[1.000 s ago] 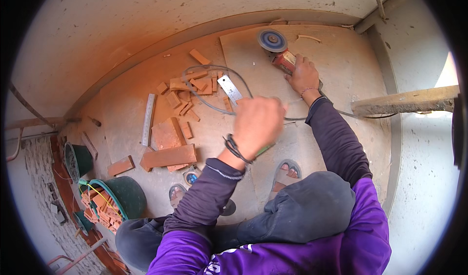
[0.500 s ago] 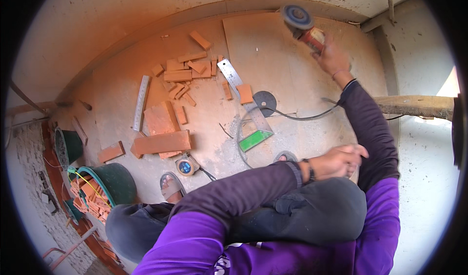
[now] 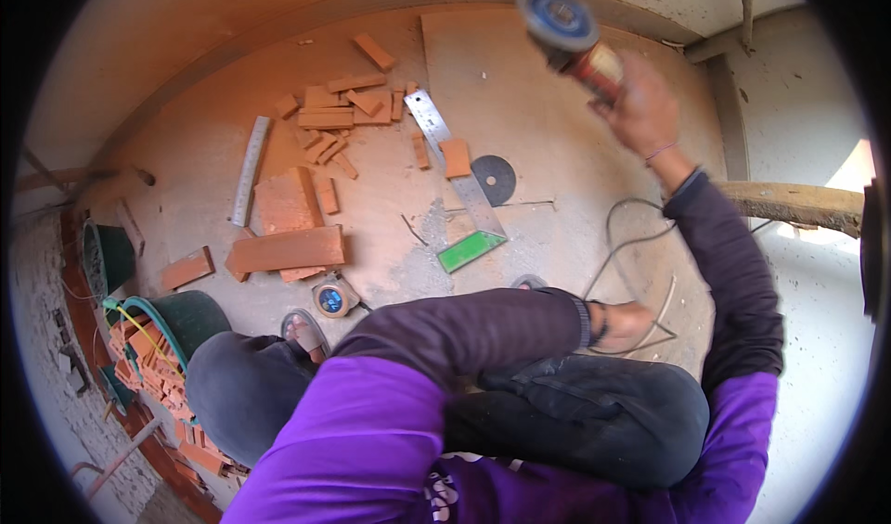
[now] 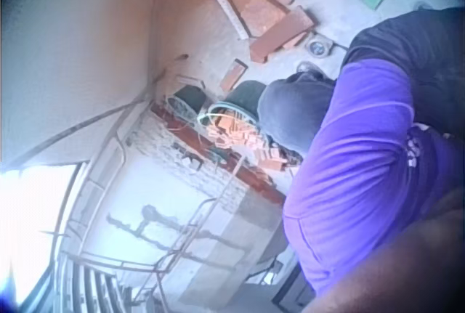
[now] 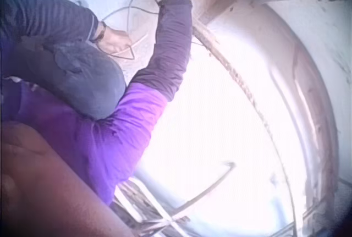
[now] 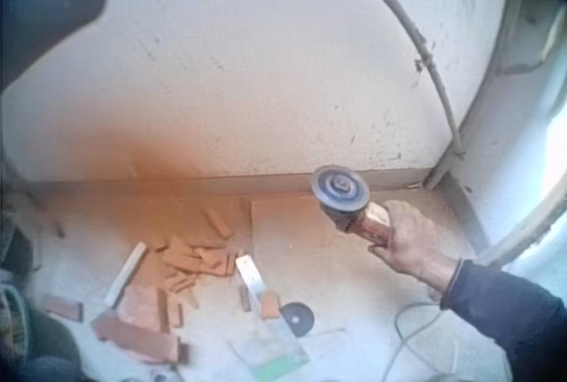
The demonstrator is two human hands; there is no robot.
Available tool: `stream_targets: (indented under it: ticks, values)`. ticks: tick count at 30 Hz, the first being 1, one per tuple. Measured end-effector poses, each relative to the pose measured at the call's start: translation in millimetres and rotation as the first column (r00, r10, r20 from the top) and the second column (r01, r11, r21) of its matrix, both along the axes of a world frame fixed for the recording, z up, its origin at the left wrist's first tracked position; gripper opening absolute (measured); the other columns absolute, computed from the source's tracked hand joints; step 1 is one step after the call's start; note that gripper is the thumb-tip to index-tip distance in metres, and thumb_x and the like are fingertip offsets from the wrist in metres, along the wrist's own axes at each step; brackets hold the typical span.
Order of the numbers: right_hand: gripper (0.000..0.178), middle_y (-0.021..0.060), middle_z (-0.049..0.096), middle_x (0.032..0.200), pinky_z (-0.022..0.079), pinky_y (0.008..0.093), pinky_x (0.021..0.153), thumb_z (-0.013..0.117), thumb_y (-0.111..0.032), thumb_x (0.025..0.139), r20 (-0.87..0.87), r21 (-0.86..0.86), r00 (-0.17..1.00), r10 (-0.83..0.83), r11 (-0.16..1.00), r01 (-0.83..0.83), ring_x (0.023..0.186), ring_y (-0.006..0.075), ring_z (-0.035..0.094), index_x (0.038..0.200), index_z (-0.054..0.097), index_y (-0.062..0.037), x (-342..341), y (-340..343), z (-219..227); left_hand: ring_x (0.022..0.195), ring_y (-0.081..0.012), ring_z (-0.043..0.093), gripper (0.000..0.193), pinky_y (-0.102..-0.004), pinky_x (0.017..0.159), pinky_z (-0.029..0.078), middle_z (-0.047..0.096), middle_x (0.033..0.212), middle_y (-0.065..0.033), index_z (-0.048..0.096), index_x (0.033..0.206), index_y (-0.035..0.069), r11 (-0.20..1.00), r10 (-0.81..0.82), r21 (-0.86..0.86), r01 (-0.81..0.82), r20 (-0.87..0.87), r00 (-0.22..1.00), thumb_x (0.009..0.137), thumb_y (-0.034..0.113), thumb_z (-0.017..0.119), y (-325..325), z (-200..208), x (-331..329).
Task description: The person cuts terracotta tiles with an angle grinder, applies mortar with a trowel, and places the tiles along a curved wall base. They adjust the tiles with a hammer and continue laying additional tiles in sequence.
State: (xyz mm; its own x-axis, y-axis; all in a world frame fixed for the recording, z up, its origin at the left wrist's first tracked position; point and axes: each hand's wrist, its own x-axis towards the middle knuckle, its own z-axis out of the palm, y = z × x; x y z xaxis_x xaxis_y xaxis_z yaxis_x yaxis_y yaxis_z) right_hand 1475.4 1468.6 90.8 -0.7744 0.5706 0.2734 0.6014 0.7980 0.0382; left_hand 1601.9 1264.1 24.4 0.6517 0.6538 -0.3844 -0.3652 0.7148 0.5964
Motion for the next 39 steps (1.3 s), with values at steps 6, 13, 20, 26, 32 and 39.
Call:
stream_targets:
  ticks: [6,13,20,26,32,39]
  values:
    - [0.070,0.0157,0.057,0.107,0.050,0.0444,0.081,0.084,-0.029,0.066,0.083,-0.313,0.995,-0.053,0.947,0.076,0.097,0.0345,0.057,0.123,0.049,-0.0055,-47.0,-79.3,-100.5,0.100,-0.0389,0.063,0.061,-0.0460,0.086,0.049,0.064,0.112,-0.0242,0.060,0.120,-0.001,0.732,-0.357,0.195,0.653,-0.706,0.611,0.097,0.052,0.039,-63.3,-27.2,-168.5]
    - [0.068,0.0133,0.055,0.107,0.048,0.0425,0.083,0.083,-0.030,0.066,0.012,-0.293,0.999,-0.037,0.955,0.039,0.099,0.0313,0.056,0.120,0.050,-0.0061,-60.7,-99.6,-112.4,0.106,-0.0380,0.062,0.060,-0.0470,0.091,0.049,0.066,0.107,-0.0208,0.055,0.127,0.002,0.664,-0.446,-0.112,0.740,-0.853,0.271,0.098,0.052,0.041,-165.1,191.7,-335.1]
    - [0.054,0.0144,0.060,0.104,0.045,0.0459,0.081,0.075,-0.024,0.075,-0.054,-0.324,0.998,0.045,0.944,-0.060,0.097,0.0347,0.057,0.123,0.054,-0.0097,-63.1,-95.1,-89.4,0.112,-0.0384,0.056,0.046,-0.0512,0.100,0.039,0.061,0.114,-0.0175,0.061,0.118,0.006,0.978,0.102,0.085,0.192,-0.992,-0.079,0.084,0.036,0.066,-283.1,290.9,-369.3]
    - [0.107,0.0189,0.044,0.135,0.031,0.0551,0.105,0.091,-0.025,0.053,0.228,-0.490,0.969,-0.098,0.848,0.201,0.127,0.0367,0.042,0.143,0.034,-0.0082,-67.1,-111.7,-66.4,0.097,-0.0279,0.062,0.033,-0.0388,0.085,0.049,0.068,0.102,-0.0080,0.071,0.099,0.011,0.885,0.454,0.459,0.072,-0.821,-0.346,0.074,0.032,0.071,-351.6,309.9,-377.3]
    - [0.079,0.0197,0.055,0.123,0.043,0.0460,0.098,0.085,-0.030,0.062,0.433,-0.425,0.875,-0.216,0.808,0.409,0.117,0.0377,0.049,0.128,0.050,-0.0040,-52.8,-115.3,-18.3,0.100,-0.0321,0.060,0.039,-0.0418,0.088,0.049,0.065,0.109,-0.0094,0.069,0.104,0.011,0.935,0.338,0.344,-0.083,-0.938,-0.077,0.076,0.039,0.065,-388.3,313.2,-389.9]
    - [0.025,0.0171,0.070,0.085,0.054,0.0388,0.074,0.072,-0.023,0.077,0.155,-0.806,0.973,0.170,0.591,0.025,0.082,0.0301,0.069,0.091,0.070,-0.0025,-144.8,-215.1,175.8,0.109,-0.0322,0.057,0.042,-0.0441,0.092,0.048,0.062,0.113,-0.0108,0.068,0.109,0.011,0.912,0.196,0.184,-0.367,-0.981,-0.007,0.077,0.037,0.064,-426.4,358.3,-366.9]
